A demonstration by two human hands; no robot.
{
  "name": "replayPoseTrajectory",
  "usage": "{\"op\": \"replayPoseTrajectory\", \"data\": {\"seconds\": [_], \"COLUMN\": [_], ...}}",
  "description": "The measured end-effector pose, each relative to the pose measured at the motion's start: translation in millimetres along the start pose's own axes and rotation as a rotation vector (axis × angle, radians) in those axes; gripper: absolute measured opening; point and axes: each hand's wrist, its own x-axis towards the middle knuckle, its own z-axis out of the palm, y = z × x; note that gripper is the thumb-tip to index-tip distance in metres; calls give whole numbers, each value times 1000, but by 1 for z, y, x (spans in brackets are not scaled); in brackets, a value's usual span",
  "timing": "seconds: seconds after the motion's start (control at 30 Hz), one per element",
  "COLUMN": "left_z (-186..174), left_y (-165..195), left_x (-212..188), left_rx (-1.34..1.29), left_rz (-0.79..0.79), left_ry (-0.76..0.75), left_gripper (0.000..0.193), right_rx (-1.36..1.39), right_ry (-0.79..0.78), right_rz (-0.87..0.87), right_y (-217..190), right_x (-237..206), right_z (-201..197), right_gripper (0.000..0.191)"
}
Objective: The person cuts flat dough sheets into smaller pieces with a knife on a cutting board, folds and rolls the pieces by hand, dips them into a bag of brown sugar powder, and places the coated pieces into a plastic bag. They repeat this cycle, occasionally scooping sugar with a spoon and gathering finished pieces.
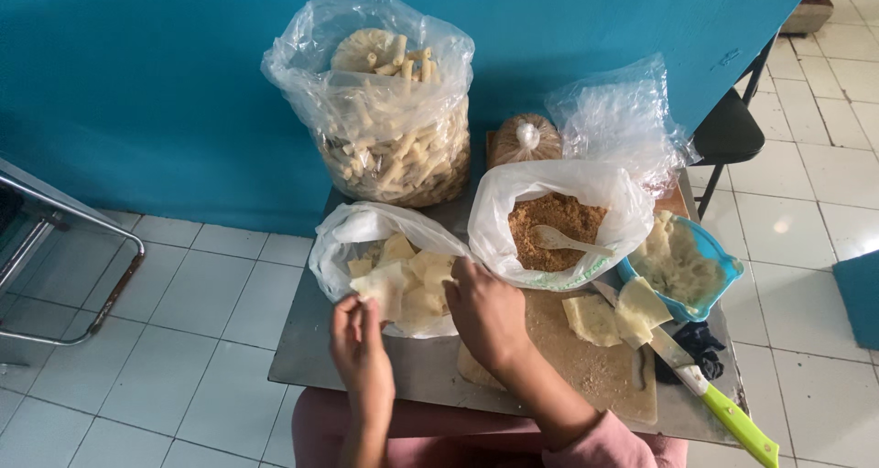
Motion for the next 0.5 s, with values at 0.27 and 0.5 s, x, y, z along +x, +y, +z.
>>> {"op": "replayPoseTrajectory", "data": {"seconds": [0.27,0.5], "left_z": [54,68], "left_y": [15,-31], "left_x": [-51,-63], "left_rx": [324,192], "left_rz": [624,-335], "left_ry": [-524,-723], "left_gripper": [24,14], "right_rx": [1617,1713], "right_ry": [-186,-76], "right_rz": [376,478], "right_y": [71,132], "right_x": [-59,-106], "right_z": [-13,-2], "right_gripper": [34,29]}}
